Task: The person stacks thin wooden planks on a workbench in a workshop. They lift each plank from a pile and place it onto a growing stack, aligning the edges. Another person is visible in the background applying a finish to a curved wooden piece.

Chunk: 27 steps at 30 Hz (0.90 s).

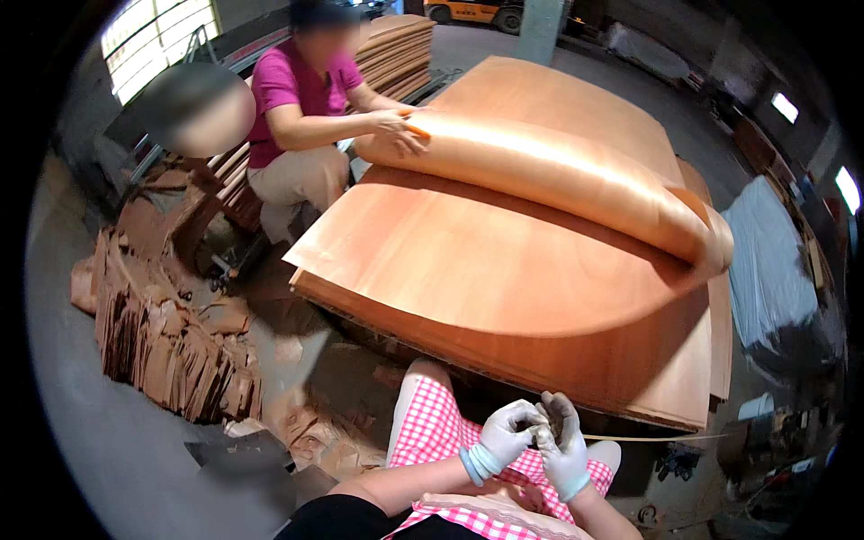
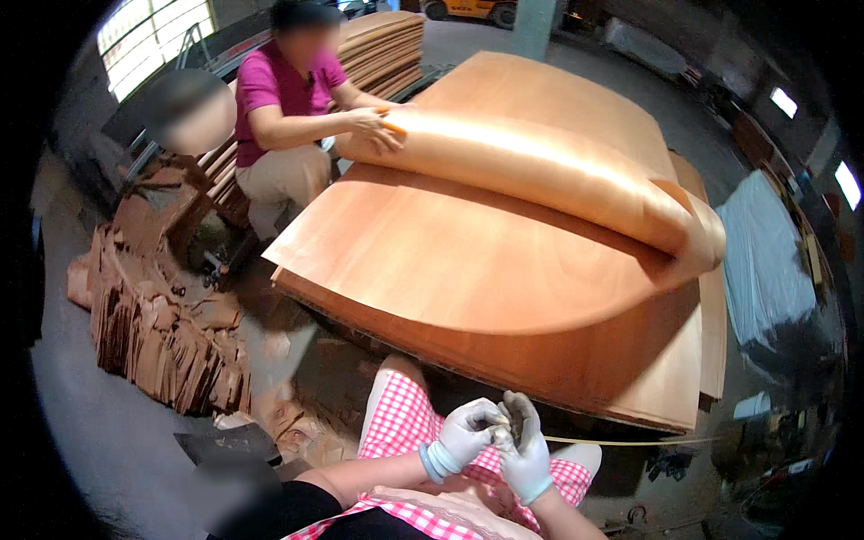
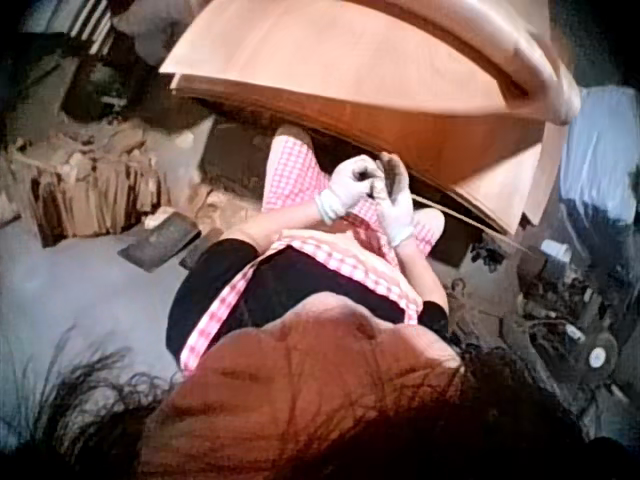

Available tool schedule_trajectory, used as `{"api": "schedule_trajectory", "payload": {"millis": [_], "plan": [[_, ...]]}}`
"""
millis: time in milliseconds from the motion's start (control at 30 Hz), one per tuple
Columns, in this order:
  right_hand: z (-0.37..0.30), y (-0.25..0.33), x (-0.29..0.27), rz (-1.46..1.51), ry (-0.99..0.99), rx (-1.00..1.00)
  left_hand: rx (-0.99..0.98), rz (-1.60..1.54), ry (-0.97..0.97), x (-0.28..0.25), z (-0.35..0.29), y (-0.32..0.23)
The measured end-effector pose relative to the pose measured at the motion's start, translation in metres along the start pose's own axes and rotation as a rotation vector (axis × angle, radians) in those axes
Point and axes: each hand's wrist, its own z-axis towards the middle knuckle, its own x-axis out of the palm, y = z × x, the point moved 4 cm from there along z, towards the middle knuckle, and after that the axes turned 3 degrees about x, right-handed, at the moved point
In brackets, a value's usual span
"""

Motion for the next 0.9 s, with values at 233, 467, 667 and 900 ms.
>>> {"api": "schedule_trajectory", "payload": {"millis": [233, 467, 667, 900], "plan": [[0.046, -0.045, -0.094, -0.755, 0.099, 0.114, -0.086, -0.23, -0.567, -0.144, 0.037, 0.014], [0.072, -0.043, -0.19, -1.017, -0.02, 0.195, -0.122, 0.544, -1.019, -0.42, 0.068, 0.008], [0.082, -0.041, -0.168, -1.117, -0.02, 0.276, -0.228, 0.86, -1.092, -0.506, 0.084, -0.016], [0.104, -0.071, -0.184, -1.37, 0.119, 0.348, -0.436, 0.999, -0.866, -0.524, 0.095, 0.015]]}}
